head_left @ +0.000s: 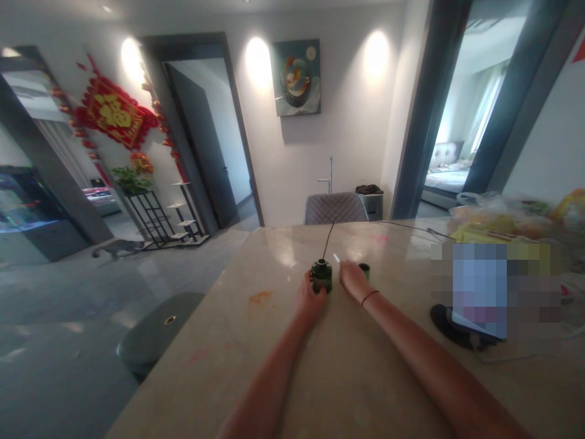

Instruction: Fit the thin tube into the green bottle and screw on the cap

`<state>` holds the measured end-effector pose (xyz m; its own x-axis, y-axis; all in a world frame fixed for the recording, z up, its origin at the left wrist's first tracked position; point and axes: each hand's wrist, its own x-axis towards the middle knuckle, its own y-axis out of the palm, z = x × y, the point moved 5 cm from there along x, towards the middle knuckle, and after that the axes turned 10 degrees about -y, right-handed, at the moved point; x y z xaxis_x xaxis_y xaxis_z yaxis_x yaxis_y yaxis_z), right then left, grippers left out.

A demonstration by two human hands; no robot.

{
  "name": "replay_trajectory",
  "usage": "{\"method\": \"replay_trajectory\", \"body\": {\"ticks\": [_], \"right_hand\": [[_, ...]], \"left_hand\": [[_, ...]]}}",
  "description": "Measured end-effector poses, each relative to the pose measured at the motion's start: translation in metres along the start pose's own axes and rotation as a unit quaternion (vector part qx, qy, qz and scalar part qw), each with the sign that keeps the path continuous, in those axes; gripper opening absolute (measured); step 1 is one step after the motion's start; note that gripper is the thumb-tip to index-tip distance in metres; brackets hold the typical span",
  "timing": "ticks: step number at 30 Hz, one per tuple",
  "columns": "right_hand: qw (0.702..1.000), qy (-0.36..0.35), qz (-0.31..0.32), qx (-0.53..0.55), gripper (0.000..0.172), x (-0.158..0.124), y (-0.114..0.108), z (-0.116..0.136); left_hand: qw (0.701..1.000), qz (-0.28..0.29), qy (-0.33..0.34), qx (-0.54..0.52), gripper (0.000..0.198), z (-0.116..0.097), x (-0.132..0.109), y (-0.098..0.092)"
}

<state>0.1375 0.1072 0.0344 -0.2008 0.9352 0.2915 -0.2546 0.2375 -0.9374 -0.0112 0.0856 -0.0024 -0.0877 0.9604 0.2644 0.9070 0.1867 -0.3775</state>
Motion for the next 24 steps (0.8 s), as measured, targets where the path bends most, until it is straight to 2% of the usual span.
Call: {"method": "replay_trajectory", "body": {"ticks": [2,5,10,15,17,20,24], "right_hand": [[0.997,0.007,0.018,-0.072,0.031,-0.004,0.01,0.002],[0.994,-0.005,0.029,-0.109,0.033,-0.007,0.014,0.004],[0.996,-0.009,0.035,-0.08,0.033,-0.008,0.006,0.0],[0.999,0.01,0.028,-0.043,0.022,-0.005,-0.001,-0.006],[1.0,0.017,-0.012,0.014,0.019,0.0,-0.012,-0.009],[0.99,0.002,-0.097,0.101,0.017,0.005,-0.039,-0.009],[0.957,-0.083,-0.222,0.17,0.018,0.001,-0.085,0.004]], "left_hand": [[1.0,-0.004,0.002,-0.001,0.055,-0.001,0.0,0.0],[1.0,-0.011,-0.002,-0.005,0.056,0.001,0.0,0.0],[1.0,-0.005,0.0,-0.026,0.056,0.003,0.001,0.001],[1.0,-0.011,0.003,-0.022,0.055,0.004,0.002,0.001],[1.0,-0.011,0.01,-0.011,0.055,0.004,0.002,0.001],[1.0,-0.009,0.019,-0.001,0.055,0.004,0.003,0.002],[1.0,-0.011,0.013,-0.001,0.056,0.004,0.004,0.002]]}}
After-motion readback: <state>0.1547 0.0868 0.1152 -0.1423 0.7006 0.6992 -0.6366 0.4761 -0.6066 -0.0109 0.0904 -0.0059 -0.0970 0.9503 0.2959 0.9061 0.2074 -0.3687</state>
